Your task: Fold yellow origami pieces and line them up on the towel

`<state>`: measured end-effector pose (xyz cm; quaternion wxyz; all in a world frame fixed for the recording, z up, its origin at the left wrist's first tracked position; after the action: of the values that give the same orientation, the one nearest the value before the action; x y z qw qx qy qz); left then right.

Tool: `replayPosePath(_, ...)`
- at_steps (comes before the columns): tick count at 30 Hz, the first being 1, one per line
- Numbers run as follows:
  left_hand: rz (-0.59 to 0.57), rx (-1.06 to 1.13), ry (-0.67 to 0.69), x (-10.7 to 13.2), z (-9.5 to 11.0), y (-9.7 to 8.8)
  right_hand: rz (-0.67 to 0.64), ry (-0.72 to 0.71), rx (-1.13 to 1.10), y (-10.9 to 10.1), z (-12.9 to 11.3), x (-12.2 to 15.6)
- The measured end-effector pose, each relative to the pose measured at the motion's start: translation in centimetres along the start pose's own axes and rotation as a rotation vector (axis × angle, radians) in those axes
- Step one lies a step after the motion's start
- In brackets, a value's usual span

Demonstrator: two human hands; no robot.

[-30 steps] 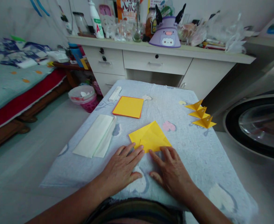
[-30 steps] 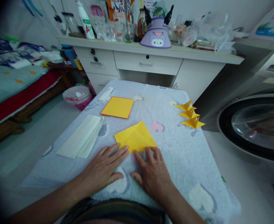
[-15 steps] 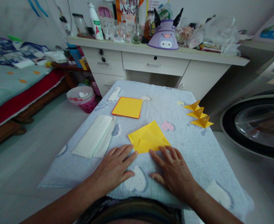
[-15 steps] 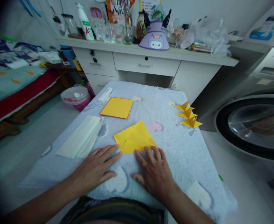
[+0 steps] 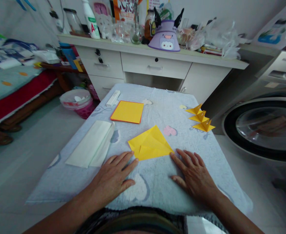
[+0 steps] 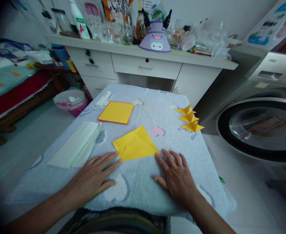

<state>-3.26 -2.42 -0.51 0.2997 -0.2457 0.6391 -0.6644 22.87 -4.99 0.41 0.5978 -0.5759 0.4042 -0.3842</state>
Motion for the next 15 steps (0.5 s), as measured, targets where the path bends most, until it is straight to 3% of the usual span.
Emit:
replayPosePath(6,0.001,0.007,-0.017,0.2,0.1,0.3,0.016,0.053,0.005,0.1,1.6,0.6)
replayPosePath(10,0.034,0.034,-0.02,0.3,0.2,0.3,0.068,0.155,-0.1,-1.0,2.7,-0.6)
replayPosePath(15,0.149,0.214,-0.081,-0.1,-0.6,-0.5,0.163,0.128,-0.369,-3.1,0.3,-4.1)
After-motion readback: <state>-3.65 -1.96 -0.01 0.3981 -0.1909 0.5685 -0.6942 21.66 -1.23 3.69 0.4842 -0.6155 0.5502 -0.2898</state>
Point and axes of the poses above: each hand's wrist, its own x-axis away from the middle knuckle, its own y-axis out of the palm, z = x × y, the point moved 7 cm from there along -x, towards the middle knuckle, and after that the axes turned 3 degrees about -z, right-handed, at the moved point
